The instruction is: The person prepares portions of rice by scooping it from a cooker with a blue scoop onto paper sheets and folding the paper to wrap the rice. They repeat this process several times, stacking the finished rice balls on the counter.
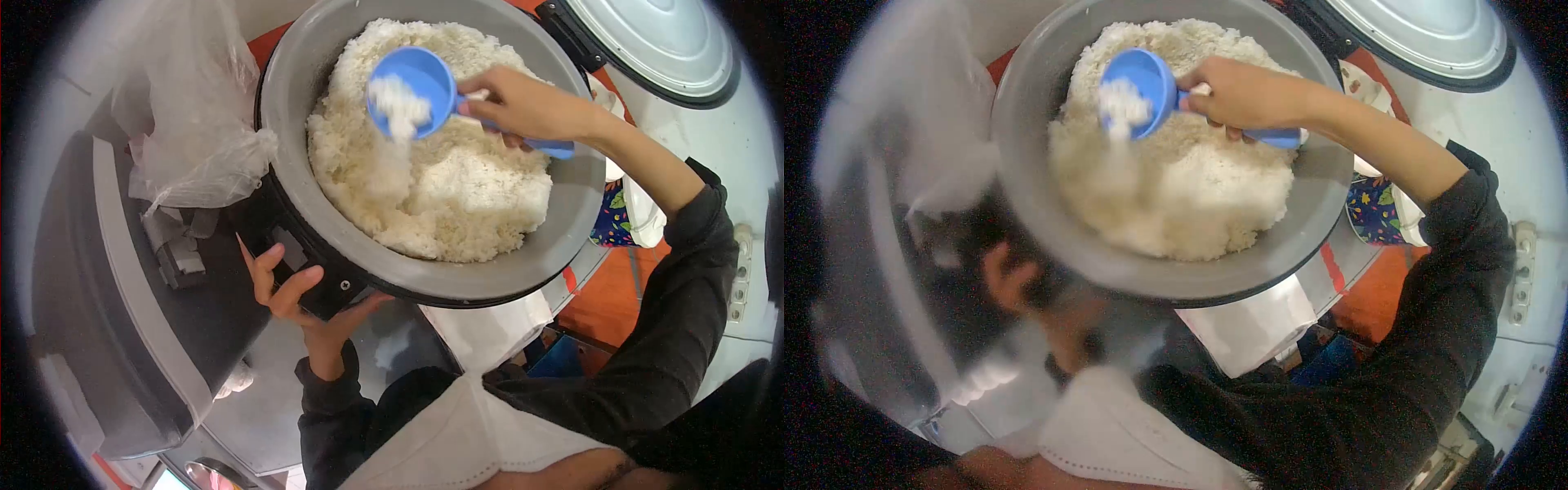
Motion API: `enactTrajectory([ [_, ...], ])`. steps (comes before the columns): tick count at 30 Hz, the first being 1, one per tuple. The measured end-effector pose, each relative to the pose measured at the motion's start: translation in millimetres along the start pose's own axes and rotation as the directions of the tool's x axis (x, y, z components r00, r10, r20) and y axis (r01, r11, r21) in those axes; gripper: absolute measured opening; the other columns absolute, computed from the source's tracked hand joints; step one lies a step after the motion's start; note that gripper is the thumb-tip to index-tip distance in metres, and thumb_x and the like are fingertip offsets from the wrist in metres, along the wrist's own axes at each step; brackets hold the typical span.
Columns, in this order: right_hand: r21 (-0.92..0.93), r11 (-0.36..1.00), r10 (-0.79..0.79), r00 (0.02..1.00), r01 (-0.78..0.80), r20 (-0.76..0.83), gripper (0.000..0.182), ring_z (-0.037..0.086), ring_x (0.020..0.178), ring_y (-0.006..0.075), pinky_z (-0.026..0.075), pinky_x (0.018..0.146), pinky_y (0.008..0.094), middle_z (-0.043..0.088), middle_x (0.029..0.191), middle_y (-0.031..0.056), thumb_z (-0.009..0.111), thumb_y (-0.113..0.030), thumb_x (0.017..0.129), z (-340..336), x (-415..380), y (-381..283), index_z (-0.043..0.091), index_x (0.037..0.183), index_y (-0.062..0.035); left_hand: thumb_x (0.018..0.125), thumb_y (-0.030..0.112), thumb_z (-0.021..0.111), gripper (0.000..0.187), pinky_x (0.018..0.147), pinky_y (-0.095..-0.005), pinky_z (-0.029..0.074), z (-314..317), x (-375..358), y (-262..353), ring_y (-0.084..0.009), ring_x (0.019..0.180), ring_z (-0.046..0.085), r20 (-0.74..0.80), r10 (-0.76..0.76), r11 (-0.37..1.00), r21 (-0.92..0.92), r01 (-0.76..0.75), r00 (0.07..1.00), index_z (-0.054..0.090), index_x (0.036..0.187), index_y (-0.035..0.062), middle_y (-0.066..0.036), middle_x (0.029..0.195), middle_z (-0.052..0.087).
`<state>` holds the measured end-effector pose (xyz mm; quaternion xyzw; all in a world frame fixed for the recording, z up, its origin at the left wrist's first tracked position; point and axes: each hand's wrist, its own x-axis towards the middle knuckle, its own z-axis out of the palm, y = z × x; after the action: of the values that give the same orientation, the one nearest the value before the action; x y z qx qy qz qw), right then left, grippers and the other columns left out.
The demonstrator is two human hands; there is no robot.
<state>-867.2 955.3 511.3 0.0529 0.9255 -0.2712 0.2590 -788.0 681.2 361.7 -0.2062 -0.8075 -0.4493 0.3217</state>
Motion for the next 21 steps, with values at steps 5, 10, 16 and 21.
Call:
enactTrajectory([
  [5, -0.505, 0.730, -0.626, 0.748, 0.460, -0.222, 0.047, 0.063, 0.061, 0.0284, 0.051, 0.060, 0.0382, 0.057, 0.069, 0.0146, 0.046, -0.006, 0.089, 57, 52, 5, 0.040, 0.136, -0.0137, 0.047, 0.049, 0.086, 0.083, 0.106, -0.0626, 0.022, -1, 3, 7, -0.0379, 0.126, 0.029, 0.002, -0.029, 0.999, -0.013, 0.029, 1.000, 0.040, 0.108, 0.0187, -0.010, 0.118, 0.035],
  [10, -0.643, 0.696, -0.359, 0.930, 0.318, 0.071, 0.072, 0.062, 0.074, 0.0356, 0.052, 0.068, 0.0413, 0.058, 0.083, 0.0189, 0.049, -0.001, 0.082, 76, 3, -8, 0.022, 0.144, -0.0253, 0.046, 0.051, 0.085, 0.086, 0.107, -0.0623, 0.021, -1, 3, 8, -0.0360, 0.126, 0.030, 0.015, -0.042, 0.998, -0.035, 0.043, 0.999, 0.037, 0.110, 0.0173, -0.010, 0.119, 0.035],
  [16, -0.807, 0.444, -0.558, 0.825, 0.390, 0.092, 0.079, 0.062, 0.058, 0.0306, 0.051, 0.052, 0.0387, 0.057, 0.078, 0.0143, 0.056, -0.004, 0.076, 55, -4, 6, 0.023, 0.145, -0.0261, 0.046, 0.049, 0.086, 0.085, 0.107, -0.0644, 0.019, 0, 3, 3, -0.0383, 0.126, 0.029, -0.005, 0.006, 0.999, -0.039, -0.006, 1.000, 0.038, 0.109, 0.0167, -0.010, 0.120, 0.034],
  [21, -0.540, 0.701, -0.520, 0.852, 0.465, 0.060, 0.060, 0.063, 0.064, 0.0325, 0.051, 0.057, 0.0400, 0.061, 0.077, 0.0211, 0.053, -0.005, 0.082, 90, 8, 9, 0.035, 0.139, -0.0123, 0.047, 0.049, 0.085, 0.084, 0.105, -0.0662, 0.019, 1, 4, 3, -0.0393, 0.125, 0.030, -0.030, 0.007, 0.996, -0.085, -0.009, 1.000, 0.039, 0.110, 0.0168, -0.010, 0.120, 0.035],
])
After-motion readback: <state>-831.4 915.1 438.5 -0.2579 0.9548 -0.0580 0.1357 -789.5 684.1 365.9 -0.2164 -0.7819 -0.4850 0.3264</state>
